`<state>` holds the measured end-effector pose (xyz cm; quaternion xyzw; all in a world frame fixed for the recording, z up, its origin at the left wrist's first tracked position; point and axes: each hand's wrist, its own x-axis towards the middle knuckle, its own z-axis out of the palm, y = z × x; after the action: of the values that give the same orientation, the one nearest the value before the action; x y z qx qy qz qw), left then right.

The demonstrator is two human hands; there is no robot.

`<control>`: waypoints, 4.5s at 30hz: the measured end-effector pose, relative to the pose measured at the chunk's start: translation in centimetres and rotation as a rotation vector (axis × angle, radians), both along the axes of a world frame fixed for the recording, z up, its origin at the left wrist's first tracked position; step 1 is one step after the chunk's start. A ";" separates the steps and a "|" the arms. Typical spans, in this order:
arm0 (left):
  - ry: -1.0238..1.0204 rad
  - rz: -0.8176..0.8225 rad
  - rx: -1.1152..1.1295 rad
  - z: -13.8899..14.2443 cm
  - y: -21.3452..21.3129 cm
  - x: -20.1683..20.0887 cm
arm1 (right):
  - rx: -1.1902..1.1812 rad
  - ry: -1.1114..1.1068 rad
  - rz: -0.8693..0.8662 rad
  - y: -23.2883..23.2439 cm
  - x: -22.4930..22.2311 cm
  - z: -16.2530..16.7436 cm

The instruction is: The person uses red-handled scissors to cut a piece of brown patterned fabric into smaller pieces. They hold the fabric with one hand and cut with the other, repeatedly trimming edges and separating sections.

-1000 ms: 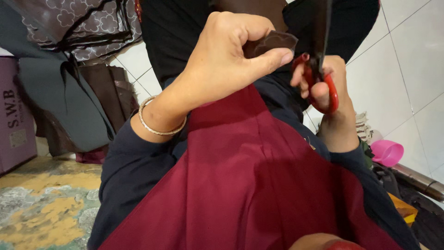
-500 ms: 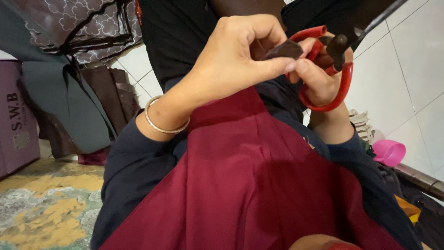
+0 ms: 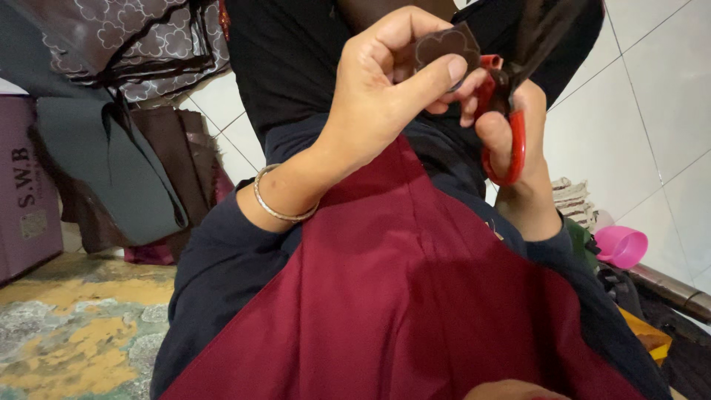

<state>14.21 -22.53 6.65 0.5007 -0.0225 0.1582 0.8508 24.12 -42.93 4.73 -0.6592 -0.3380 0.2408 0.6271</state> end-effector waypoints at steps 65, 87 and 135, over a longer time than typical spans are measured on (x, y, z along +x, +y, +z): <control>-0.024 0.037 0.218 1.7 3.0 -1.0 | -0.301 -0.401 0.180 -4.4 2.1 -0.8; -0.038 -0.019 0.169 0.7 1.4 -0.4 | -0.240 -0.168 0.285 -0.9 0.9 1.0; -0.034 -0.040 0.076 1.2 0.6 0.0 | -0.167 0.029 0.228 1.3 -1.5 3.9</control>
<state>14.20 -21.90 7.83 0.5294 -0.0528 0.1488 0.8336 22.64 -41.63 8.59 -0.6630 -0.3802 0.3472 0.5435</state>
